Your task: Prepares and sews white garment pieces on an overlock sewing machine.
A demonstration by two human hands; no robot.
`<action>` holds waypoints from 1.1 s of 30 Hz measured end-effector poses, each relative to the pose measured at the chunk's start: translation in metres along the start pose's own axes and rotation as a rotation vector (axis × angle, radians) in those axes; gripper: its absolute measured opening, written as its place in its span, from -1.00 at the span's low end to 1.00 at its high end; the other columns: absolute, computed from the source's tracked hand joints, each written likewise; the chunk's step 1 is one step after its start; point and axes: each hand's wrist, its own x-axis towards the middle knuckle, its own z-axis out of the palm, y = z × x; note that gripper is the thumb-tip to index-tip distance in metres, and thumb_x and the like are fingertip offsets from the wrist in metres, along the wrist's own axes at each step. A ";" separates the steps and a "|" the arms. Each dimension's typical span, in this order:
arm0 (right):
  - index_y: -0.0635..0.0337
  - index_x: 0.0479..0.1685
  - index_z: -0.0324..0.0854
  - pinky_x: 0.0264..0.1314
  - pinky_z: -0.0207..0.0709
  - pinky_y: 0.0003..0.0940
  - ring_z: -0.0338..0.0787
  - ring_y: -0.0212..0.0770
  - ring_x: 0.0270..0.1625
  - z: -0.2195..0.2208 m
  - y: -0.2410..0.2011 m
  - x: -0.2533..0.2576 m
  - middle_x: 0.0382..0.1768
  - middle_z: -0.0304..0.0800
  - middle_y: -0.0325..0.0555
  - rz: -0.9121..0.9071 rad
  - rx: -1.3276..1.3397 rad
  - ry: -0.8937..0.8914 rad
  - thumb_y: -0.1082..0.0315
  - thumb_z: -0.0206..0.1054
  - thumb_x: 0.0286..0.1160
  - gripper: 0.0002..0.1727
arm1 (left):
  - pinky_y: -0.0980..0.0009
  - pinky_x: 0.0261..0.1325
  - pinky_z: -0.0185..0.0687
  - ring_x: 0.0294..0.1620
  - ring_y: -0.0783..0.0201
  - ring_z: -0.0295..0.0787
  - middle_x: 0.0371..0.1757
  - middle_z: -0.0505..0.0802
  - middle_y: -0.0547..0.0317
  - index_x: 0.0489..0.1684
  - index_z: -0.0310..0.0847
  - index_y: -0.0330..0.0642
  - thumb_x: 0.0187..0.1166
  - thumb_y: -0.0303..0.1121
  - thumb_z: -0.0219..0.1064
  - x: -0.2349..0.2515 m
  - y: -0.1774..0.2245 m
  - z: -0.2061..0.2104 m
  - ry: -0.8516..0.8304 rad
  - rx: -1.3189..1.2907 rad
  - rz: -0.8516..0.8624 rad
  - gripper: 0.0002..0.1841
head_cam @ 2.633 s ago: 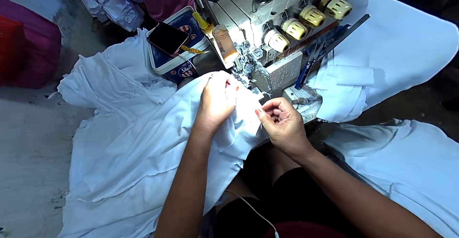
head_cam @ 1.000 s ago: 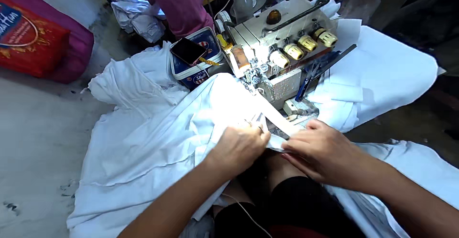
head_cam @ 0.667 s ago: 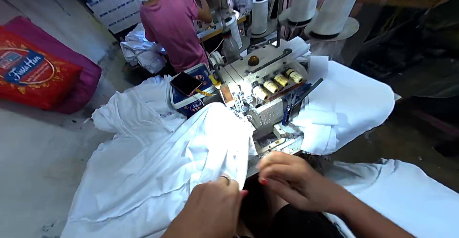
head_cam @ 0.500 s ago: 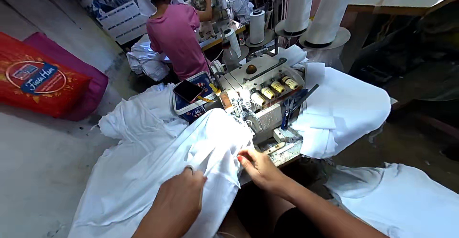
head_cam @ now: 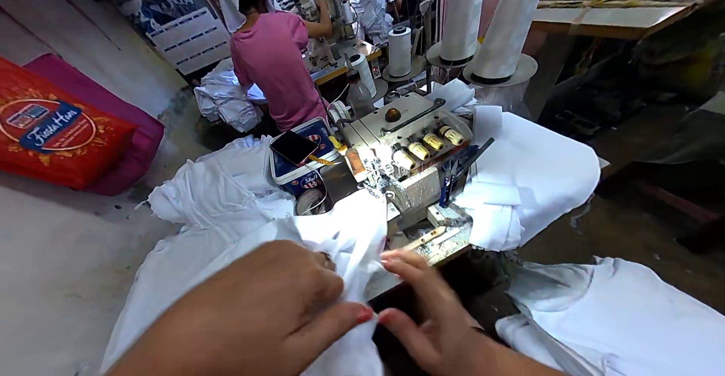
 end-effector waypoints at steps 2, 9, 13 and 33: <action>0.50 0.43 0.54 0.23 0.74 -0.21 0.86 -0.11 0.22 0.045 0.006 -0.005 0.24 0.79 0.25 0.138 0.002 -0.089 0.17 0.38 0.56 -0.40 | 0.31 -0.74 0.17 -0.74 0.24 0.43 -0.71 0.47 0.21 -0.78 0.39 -0.08 0.72 -0.07 0.00 -0.003 0.013 -0.013 -0.002 0.255 -0.081 -0.48; 0.40 0.33 0.66 0.34 0.54 0.25 0.78 0.28 0.28 0.090 0.010 0.098 0.15 0.81 0.32 0.205 -0.176 -0.626 0.41 0.10 0.75 -0.63 | 0.14 -0.75 0.38 -0.75 0.18 0.57 -0.69 0.58 0.28 -0.22 0.79 -0.04 0.37 -0.19 0.29 -0.026 -0.014 -0.029 0.014 0.539 -0.339 -0.78; 0.28 -0.34 0.81 -0.35 0.70 -0.22 0.81 -0.18 -0.45 0.060 0.056 0.060 -0.46 0.84 -0.04 0.001 -0.198 0.042 0.37 0.38 0.47 -0.84 | 0.40 -0.74 0.37 -0.77 0.53 0.39 -0.66 0.51 0.59 0.25 0.65 0.16 0.44 0.09 0.22 -0.048 -0.041 -0.027 0.066 0.357 -0.427 -0.54; 0.34 -0.33 0.84 -0.14 0.50 -0.65 0.66 -0.42 -0.28 0.014 0.097 0.067 -0.39 0.77 -0.06 -0.093 -0.165 0.086 0.36 0.43 0.44 -0.81 | -0.25 0.30 0.36 -0.43 0.36 0.70 -0.56 0.72 0.39 -0.28 0.78 0.01 0.69 -0.06 0.11 -0.056 -0.046 -0.010 0.175 0.385 -0.257 -0.65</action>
